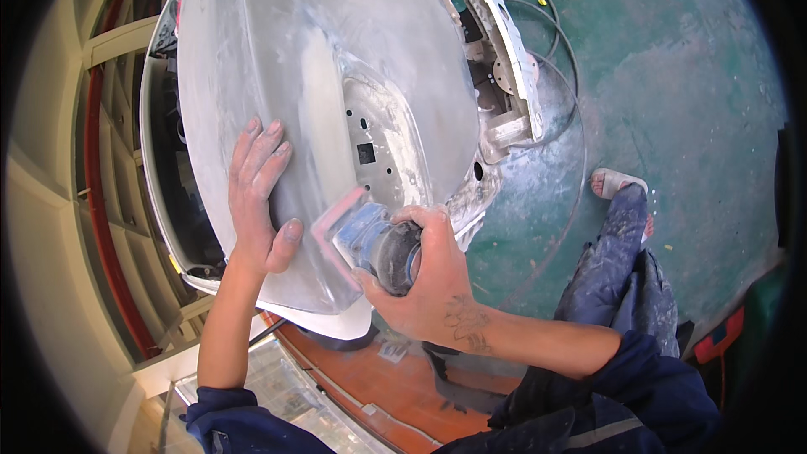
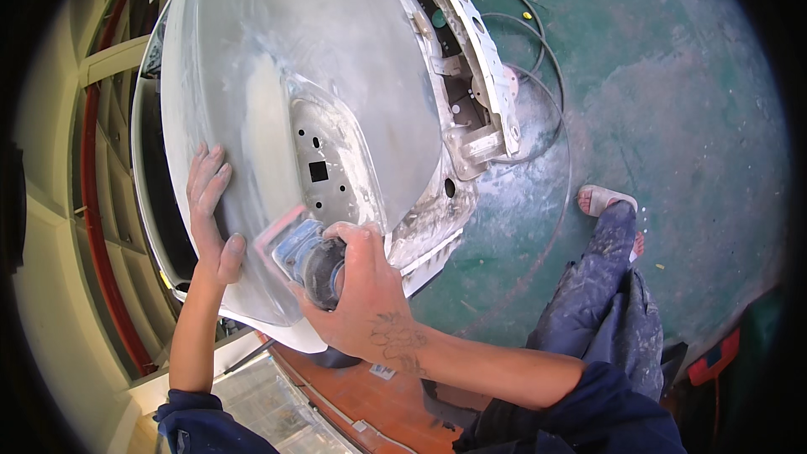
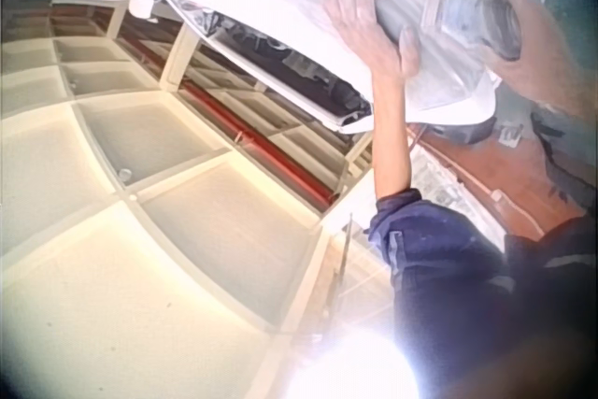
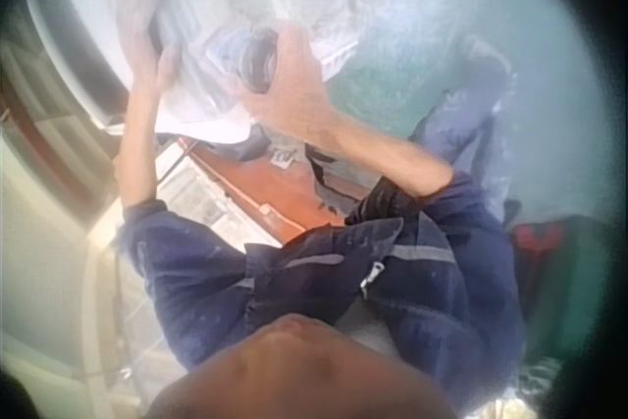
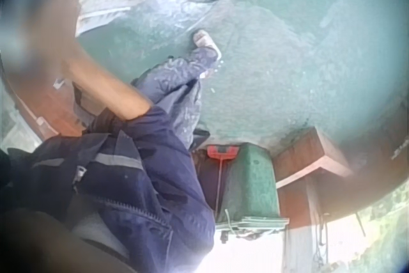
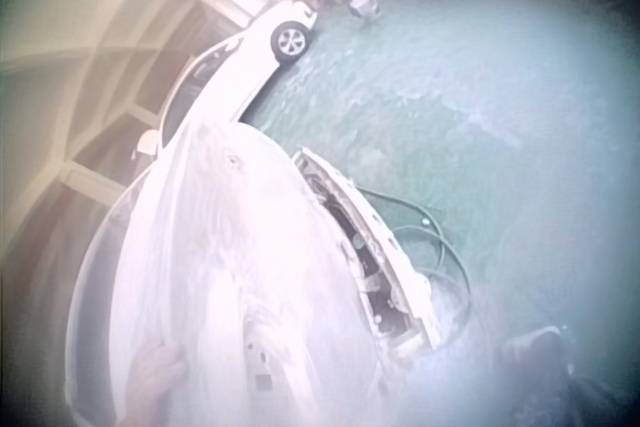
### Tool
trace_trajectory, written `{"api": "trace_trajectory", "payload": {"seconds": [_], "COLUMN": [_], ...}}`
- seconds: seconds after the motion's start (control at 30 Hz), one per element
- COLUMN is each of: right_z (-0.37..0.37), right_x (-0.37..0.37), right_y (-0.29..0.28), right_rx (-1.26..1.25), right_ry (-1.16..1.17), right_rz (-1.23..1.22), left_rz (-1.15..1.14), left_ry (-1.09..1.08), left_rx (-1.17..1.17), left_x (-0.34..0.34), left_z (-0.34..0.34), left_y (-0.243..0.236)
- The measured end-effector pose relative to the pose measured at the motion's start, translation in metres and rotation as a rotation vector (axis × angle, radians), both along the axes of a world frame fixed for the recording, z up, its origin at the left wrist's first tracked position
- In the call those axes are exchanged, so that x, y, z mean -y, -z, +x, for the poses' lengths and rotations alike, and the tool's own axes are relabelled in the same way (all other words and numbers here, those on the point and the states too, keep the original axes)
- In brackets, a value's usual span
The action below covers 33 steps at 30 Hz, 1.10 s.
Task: The person uses an orbital sander to smooth the surface of a car hood, moving the tool across various sections. They periodically pause to wipe the surface with a cloth and inspect the finish before continuing to sand.
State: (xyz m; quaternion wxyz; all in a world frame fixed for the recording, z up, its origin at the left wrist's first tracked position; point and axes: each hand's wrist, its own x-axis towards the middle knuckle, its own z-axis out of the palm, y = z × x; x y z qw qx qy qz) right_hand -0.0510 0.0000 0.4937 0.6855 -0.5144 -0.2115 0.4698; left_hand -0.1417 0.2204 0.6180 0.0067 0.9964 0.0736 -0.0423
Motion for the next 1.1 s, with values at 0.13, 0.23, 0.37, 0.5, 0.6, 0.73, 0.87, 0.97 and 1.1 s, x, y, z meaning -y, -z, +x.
{"api": "trace_trajectory", "payload": {"seconds": [0.13,0.23,0.37,0.5,0.6,0.73,0.87,0.97,1.1], "right_z": [-0.017,-0.018,-0.004,-0.008,-0.016,-0.006,-0.007,-0.015,-0.005], "right_x": [0.019,0.024,0.002,0.018,0.034,0.010,0.013,0.026,0.008], "right_y": [-0.003,0.000,0.002,0.005,0.008,0.008,0.004,0.004,0.005], "right_rx": [0.007,-0.018,0.093,-0.039,-0.125,-0.012,-0.011,-0.009,0.078], "right_ry": [-0.028,-0.071,0.069,-0.104,-0.272,-0.047,-0.089,-0.120,0.006], "right_rz": [-0.006,-0.005,0.055,-0.010,-0.045,0.041,0.021,0.027,0.048], "left_rz": [-0.005,-0.009,-0.006,0.013,0.012,0.004,0.026,0.026,0.030], "left_ry": [-0.021,-0.027,-0.026,-0.016,-0.020,-0.001,-0.012,-0.011,-0.007], "left_rx": [-0.034,-0.045,-0.037,-0.029,-0.046,-0.031,-0.047,-0.056,-0.052], "left_x": [0.001,0.001,0.001,0.001,0.002,-0.001,0.001,0.002,0.001], "left_z": [0.001,0.001,0.000,0.002,-0.002,0.000,-0.001,0.000,-0.003], "left_y": [-0.002,-0.002,-0.002,0.000,-0.002,0.002,0.000,-0.003,-0.001]}}
